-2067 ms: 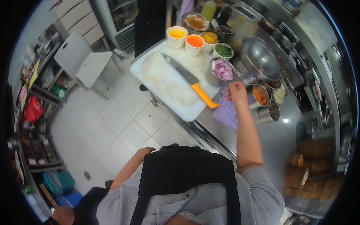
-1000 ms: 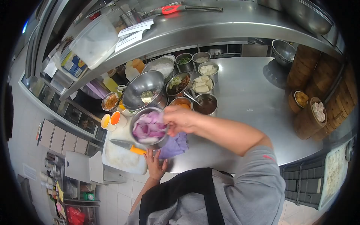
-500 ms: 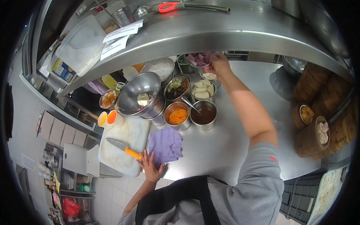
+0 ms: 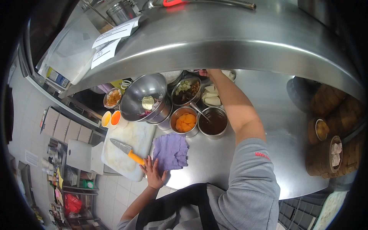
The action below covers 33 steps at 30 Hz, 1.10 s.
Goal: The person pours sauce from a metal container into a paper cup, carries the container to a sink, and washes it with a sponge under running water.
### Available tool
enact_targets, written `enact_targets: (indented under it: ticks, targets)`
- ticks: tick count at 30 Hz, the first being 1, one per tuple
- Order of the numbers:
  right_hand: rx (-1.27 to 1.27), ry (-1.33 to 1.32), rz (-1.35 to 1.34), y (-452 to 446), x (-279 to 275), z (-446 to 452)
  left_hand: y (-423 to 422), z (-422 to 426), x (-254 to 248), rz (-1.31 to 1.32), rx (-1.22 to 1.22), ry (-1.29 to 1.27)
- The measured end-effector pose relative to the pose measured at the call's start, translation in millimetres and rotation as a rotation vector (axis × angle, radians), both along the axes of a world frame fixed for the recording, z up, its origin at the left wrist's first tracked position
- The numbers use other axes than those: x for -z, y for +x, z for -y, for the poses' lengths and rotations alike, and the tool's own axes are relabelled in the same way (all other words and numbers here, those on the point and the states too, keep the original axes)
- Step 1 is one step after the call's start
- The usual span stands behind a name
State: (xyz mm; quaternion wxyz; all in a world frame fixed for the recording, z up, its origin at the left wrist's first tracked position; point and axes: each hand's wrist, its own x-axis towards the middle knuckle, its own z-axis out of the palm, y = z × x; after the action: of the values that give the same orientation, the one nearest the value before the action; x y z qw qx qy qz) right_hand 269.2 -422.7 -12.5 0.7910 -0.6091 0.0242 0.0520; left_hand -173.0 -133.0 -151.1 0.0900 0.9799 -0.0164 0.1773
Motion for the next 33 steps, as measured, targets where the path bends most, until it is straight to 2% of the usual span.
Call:
enact_targets:
  ticks: [7, 25, 33]
  targets:
    - [-0.061, -0.129, -0.002, -2.5, 2.4, 0.2, 0.6, 0.0, 0.1, -0.013, 0.003, 0.014]
    - [-0.061, -0.247, 0.009, -15.5, 5.8, 2.2, -0.2, -2.0, 2.1, 0.010, 0.021, 0.024]
    - [0.139, -0.455, -0.033, -7.4, 14.8, 87.6, -1.2, -1.8, 0.4, 0.012, 0.012, -0.018]
